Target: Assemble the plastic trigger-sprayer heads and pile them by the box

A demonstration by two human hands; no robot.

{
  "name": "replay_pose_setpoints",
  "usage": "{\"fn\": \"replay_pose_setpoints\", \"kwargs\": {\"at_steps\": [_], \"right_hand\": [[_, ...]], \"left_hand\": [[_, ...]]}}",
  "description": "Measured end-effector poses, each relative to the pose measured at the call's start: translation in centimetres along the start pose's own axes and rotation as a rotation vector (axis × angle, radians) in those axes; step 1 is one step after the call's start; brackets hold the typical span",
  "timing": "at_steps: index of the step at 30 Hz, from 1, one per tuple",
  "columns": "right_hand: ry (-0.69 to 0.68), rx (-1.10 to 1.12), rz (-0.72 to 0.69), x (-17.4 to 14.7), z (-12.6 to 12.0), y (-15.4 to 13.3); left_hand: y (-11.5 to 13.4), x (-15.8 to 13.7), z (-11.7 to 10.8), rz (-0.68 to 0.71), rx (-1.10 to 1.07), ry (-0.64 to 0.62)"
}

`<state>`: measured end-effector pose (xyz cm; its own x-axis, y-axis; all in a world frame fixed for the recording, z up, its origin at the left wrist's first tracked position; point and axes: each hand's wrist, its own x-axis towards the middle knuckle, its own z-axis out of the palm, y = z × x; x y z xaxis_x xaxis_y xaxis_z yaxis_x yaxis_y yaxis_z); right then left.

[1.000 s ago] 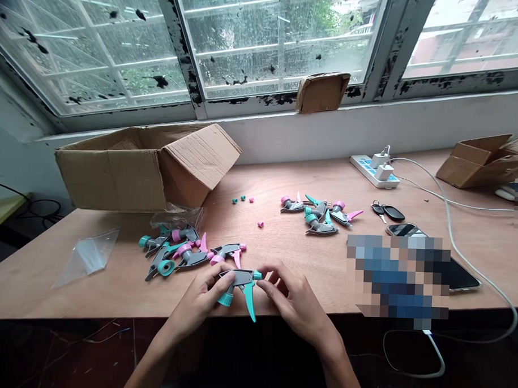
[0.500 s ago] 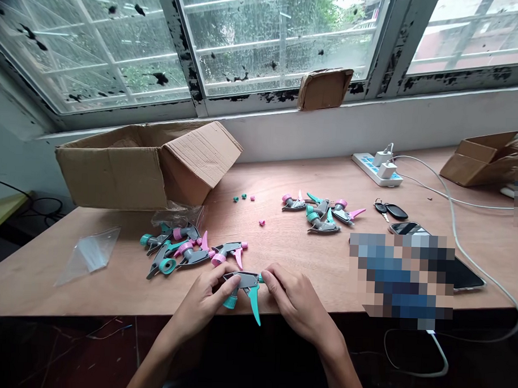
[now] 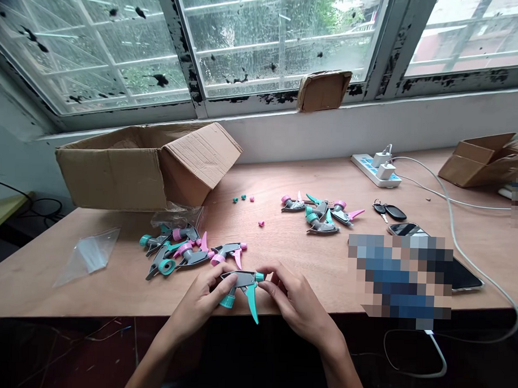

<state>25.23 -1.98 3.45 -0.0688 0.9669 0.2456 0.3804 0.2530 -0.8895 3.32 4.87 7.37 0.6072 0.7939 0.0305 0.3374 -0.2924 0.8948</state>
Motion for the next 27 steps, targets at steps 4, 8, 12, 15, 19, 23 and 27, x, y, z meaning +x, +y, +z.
{"fn": "replay_pose_setpoints", "kwargs": {"at_steps": [4, 8, 12, 15, 19, 23, 27], "right_hand": [[-0.039, -0.037, 0.001, 0.1, -0.1, -0.5], [-0.071, -0.089, -0.001, 0.2, -0.2, -1.1], [-0.056, -0.048, -0.002, 0.2, -0.2, -1.1], [-0.038, -0.019, -0.01, 0.3, -0.1, -1.0], [-0.038, -0.012, 0.0, 0.3, 0.0, -0.8], [-0.027, -0.039, -0.005, 0.2, 0.1, -0.7], [0.015, -0.174, -0.069, -0.1, 0.4, -0.6]], "left_hand": [[0.0, 0.0, -0.1, 0.002, 0.003, -0.017], [0.0, 0.0, -0.1, 0.007, 0.017, -0.02], [0.1, -0.1, -0.1, 0.002, 0.007, -0.022], [0.0, 0.0, 0.0, 0.004, 0.004, -0.014], [-0.1, 0.0, -0.1, 0.002, 0.0, -0.008], [0.0, 0.0, 0.0, -0.004, 0.0, -0.008], [0.1, 0.2, 0.2, -0.025, -0.003, 0.036]]}}
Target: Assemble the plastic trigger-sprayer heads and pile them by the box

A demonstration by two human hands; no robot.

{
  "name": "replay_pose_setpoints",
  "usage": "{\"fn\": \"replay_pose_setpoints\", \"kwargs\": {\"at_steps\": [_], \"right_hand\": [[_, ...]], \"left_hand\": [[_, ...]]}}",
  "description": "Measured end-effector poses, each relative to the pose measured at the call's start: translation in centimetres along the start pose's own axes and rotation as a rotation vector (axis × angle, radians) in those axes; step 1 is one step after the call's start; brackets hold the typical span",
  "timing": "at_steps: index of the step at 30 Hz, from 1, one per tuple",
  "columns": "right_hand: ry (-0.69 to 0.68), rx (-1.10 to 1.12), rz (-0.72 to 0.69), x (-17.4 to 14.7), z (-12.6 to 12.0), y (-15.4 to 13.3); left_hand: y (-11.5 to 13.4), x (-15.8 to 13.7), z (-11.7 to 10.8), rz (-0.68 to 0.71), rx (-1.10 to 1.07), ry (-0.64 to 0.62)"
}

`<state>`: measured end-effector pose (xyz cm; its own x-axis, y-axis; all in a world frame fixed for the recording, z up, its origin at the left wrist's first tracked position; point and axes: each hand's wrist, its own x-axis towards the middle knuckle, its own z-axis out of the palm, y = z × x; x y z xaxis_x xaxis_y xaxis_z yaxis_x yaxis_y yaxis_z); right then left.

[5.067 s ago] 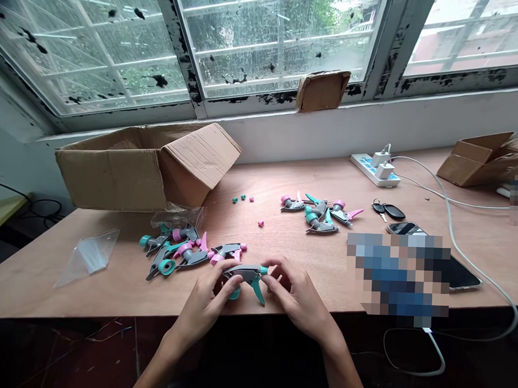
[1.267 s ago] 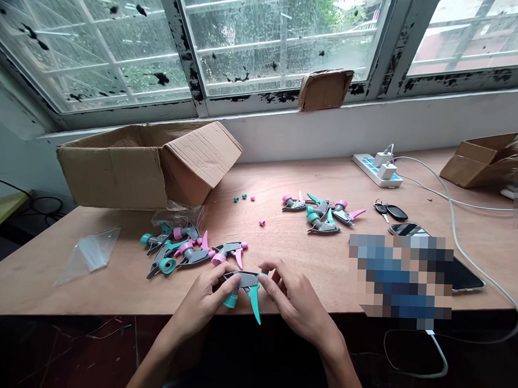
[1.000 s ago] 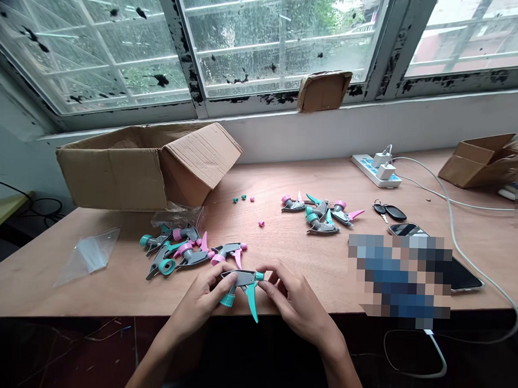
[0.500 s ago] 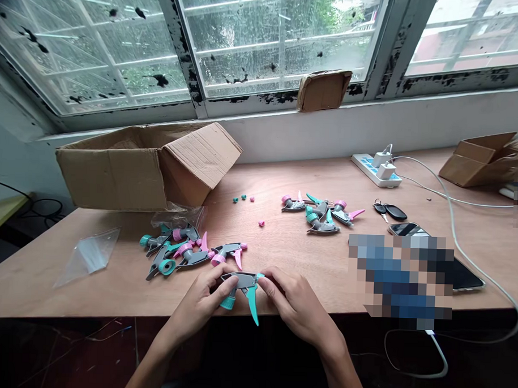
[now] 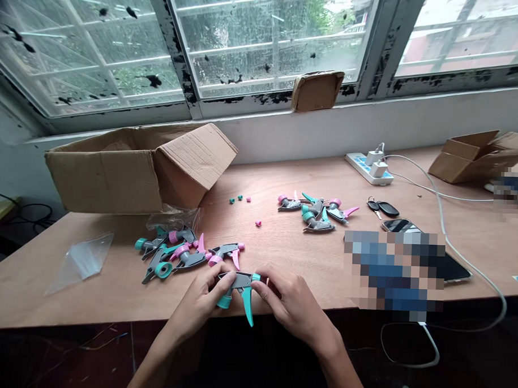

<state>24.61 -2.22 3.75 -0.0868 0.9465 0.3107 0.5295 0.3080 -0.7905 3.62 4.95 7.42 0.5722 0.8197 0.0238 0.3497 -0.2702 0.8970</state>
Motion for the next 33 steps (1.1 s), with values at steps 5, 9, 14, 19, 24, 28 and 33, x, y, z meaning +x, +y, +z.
{"fn": "replay_pose_setpoints", "kwargs": {"at_steps": [5, 9, 14, 19, 24, 28, 33], "right_hand": [[0.026, -0.313, -0.206, 0.9, 0.4, -1.0], [0.038, -0.532, -0.375, 2.7, 0.3, -2.7], [0.051, -0.725, -0.641, 2.3, -0.8, -2.7], [0.134, -0.674, -0.594, -0.7, -1.2, -1.7], [0.183, -0.143, -0.048, -2.5, -0.1, -2.4], [0.292, -0.233, -0.289, -3.0, -0.8, -1.9], [0.434, -0.457, -0.815, -2.7, -2.7, 0.0]], "left_hand": [[-0.3, 0.3, 0.0, -0.002, -0.034, 0.039], [-0.6, 0.3, -0.5, -0.009, -0.175, 0.094], [-0.5, -0.3, -0.5, -0.013, -0.171, -0.013], [-0.4, -1.3, 2.0, -0.03, -0.109, -0.044], [-0.3, -2.1, 4.6, 0.06, -0.049, 0.097], [0.1, -2.6, 5.6, 0.022, -0.189, 0.019], [1.2, -2.5, 6.2, -0.253, -0.688, -0.365]]}}
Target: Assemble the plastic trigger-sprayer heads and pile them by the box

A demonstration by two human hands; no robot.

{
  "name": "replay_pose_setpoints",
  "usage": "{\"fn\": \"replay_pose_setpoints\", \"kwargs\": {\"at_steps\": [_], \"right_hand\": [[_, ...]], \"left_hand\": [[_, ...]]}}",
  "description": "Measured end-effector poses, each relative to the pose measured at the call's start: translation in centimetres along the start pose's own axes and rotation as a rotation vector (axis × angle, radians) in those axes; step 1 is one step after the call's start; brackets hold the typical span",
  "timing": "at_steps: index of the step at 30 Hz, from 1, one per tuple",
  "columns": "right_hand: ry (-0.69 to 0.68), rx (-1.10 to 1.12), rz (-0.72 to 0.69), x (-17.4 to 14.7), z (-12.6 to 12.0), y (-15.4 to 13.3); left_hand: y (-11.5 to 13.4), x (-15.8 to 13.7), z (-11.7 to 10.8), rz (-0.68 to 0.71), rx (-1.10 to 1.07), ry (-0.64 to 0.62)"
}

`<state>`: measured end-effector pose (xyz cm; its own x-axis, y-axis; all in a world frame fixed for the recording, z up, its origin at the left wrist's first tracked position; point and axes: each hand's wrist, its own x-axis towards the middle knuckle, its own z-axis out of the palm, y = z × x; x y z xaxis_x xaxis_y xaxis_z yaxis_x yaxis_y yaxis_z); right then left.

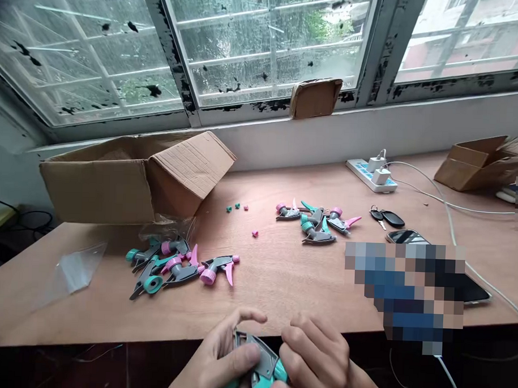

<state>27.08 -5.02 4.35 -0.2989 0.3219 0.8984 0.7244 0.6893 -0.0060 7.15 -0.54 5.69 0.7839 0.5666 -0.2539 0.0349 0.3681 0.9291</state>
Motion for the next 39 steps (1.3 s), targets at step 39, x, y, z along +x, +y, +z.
{"fn": "replay_pose_setpoints", "kwargs": {"at_steps": [39], "right_hand": [[0.004, 0.257, 0.35, -1.8, 1.3, -0.3]], "left_hand": [[-0.3, -0.3, 3.2, 0.008, 0.006, 0.312]]}}
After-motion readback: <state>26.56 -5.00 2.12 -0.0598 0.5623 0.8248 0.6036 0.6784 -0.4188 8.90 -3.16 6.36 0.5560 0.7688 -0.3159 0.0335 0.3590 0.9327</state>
